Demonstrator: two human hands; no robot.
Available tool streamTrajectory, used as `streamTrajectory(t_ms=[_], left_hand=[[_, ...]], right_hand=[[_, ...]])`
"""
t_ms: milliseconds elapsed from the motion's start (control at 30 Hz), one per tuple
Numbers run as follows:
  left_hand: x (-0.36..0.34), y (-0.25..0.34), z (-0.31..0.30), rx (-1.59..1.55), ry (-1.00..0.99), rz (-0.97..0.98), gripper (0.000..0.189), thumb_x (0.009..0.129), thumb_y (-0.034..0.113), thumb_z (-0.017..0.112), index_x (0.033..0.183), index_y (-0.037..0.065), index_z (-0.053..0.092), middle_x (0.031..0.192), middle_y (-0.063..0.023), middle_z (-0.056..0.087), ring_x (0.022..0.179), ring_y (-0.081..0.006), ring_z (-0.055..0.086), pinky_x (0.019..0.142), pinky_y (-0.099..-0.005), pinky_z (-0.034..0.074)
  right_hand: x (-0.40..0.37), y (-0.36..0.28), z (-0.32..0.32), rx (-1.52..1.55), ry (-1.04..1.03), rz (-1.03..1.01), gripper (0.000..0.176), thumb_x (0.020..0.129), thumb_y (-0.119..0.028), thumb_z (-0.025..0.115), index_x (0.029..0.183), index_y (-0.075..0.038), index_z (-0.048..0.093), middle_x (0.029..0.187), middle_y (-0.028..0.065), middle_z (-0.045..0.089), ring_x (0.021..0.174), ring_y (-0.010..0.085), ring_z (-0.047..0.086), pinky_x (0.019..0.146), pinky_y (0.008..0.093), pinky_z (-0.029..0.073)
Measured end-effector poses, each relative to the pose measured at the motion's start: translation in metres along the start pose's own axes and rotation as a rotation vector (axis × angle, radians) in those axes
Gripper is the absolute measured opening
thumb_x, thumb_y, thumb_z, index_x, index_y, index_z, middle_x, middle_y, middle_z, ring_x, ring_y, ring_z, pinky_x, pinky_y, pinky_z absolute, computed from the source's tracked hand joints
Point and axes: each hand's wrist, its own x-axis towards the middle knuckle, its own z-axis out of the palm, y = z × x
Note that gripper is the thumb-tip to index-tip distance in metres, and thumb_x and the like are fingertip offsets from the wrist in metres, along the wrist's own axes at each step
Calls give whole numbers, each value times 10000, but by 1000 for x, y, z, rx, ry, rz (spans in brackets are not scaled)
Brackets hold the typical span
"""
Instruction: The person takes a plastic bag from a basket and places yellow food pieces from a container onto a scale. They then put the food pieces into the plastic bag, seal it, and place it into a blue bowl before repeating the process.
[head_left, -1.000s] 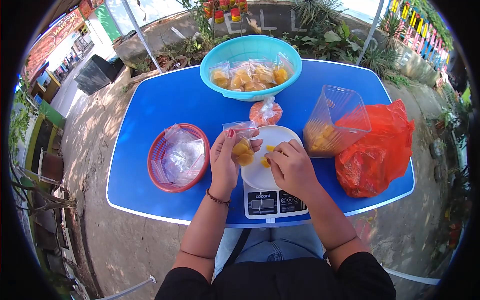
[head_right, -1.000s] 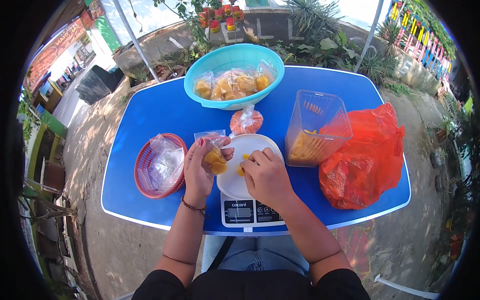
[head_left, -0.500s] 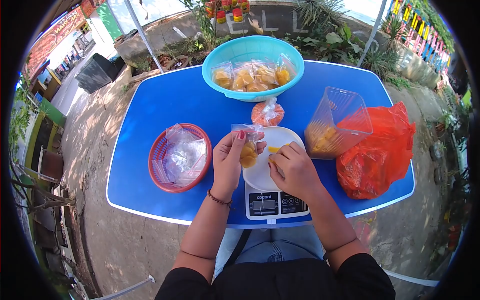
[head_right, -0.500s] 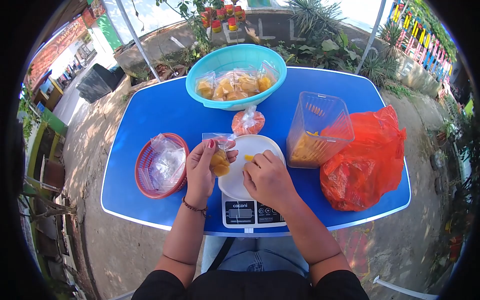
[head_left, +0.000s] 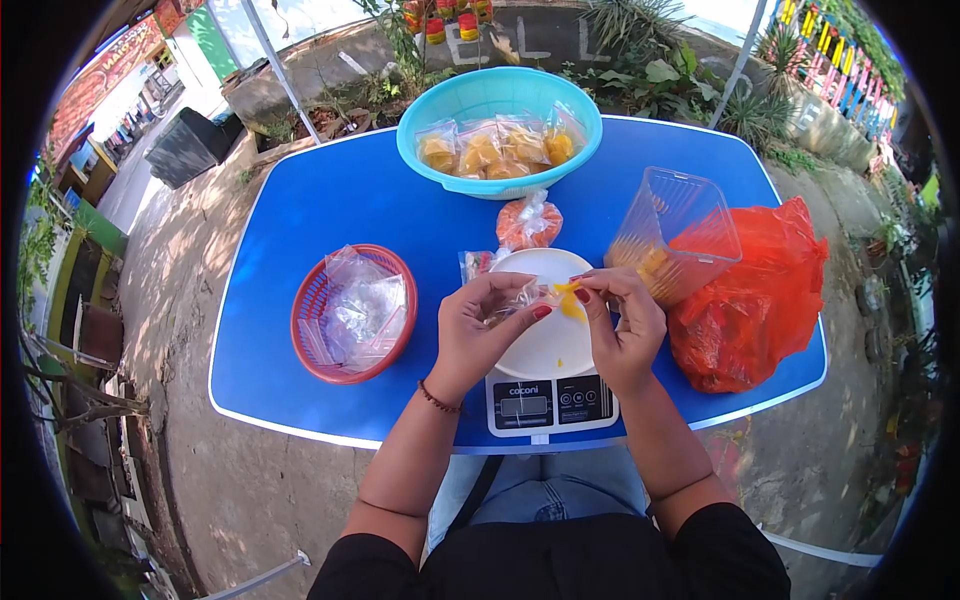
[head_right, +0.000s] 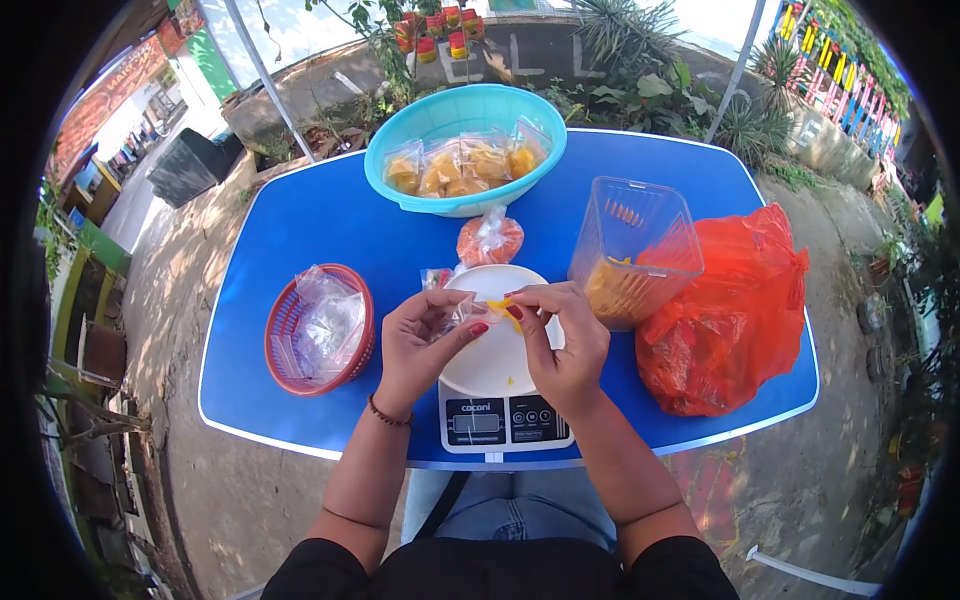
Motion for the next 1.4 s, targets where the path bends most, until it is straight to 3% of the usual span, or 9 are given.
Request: streamTrajectory(t_ms=[167, 367, 567, 667, 767, 967, 1067, 1167, 1400], left_hand=[[-2, 5, -2, -23, -121, 53, 412, 842, -9, 784, 1222, -47, 630, 1159, -139, 700, 1078, -172, 675, 917, -293, 578], [-2, 2, -4, -160, -225, -64, 402, 909, -2, 710, 1291, -55, 599, 1164, -139, 700, 1073, -183, 683, 936, -298, 569], [0, 7, -3, -256, -109, -72, 407, 970, 78, 657, 1346, -41, 558, 1179, -143, 696, 1054, -188, 692, 909, -299, 571], [3, 4, -7, -464, -27, -103, 443, 1016, 275, 605, 1338, -23, 542, 1155, -139, 690, 1005, -203, 700, 869, -312, 587], [4, -2, -19, -711, -36, -245, 512, 1041, 442, 508, 1308, 7, 547, 1151, -128, 673, 945, -192, 688, 854, -347, 595], [7, 5, -11, -957, 19, -341, 604, 1036, 547, 430, 1325, 28, 537, 1205, -134, 657, 948, -195, 689, 854, -362, 597], [7, 1, -14, -943, -85, -333, 579, 1053, 526, 403, 1331, 35, 534, 1221, -150, 654, 966, -204, 688, 855, -362, 597], [6, 4, -10, -734, 54, -280, 482, 1071, 429, 437, 1292, 22, 566, 1188, -168, 674, 946, -215, 696, 837, -364, 598], [4, -3, -13, -458, 41, -129, 271, 988, 154, 639, 1199, -15, 624, 1094, -180, 714, 889, -201, 722, 807, -354, 599]], right_hand=[[8, -6, -3, -96, -162, -151, 146, 841, 51, 703, 957, -37, 713, 917, 65, 730, 830, 220, 637, 742, 311, 487], [13, 1, -12, 31, -344, -65, 150, 869, 26, 653, 987, -33, 723, 972, 72, 699, 827, 237, 607, 785, 332, 477], [7, -1, -12, 53, -230, 279, 197, 842, 44, 634, 1011, -10, 720, 977, 90, 645, 905, 224, 589, 759, 317, 481], [4, 17, -11, -205, -360, 29, 235, 817, 46, 641, 1030, -12, 721, 997, 93, 638, 940, 243, 590, 756, 342, 501], [5, 8, -7, -450, -448, -50, 244, 810, 36, 638, 1029, -27, 723, 1013, 100, 634, 945, 272, 597, 800, 373, 517], [0, 14, -5, -572, -513, -90, 179, 826, -37, 683, 1000, -54, 721, 992, 83, 635, 962, 275, 595, 856, 376, 515], [-2, 15, -2, -534, -514, -85, 154, 827, -30, 701, 981, -36, 702, 971, 92, 645, 943, 296, 602, 835, 395, 511], [-1, 13, -1, -503, -493, -105, 133, 833, -35, 704, 966, -33, 698, 947, 98, 646, 926, 301, 612, 818, 391, 516], [1, 12, -2, -372, -372, -48, 141, 825, -32, 725, 965, -41, 712, 906, 93, 680, 864, 292, 635, 793, 374, 538]])
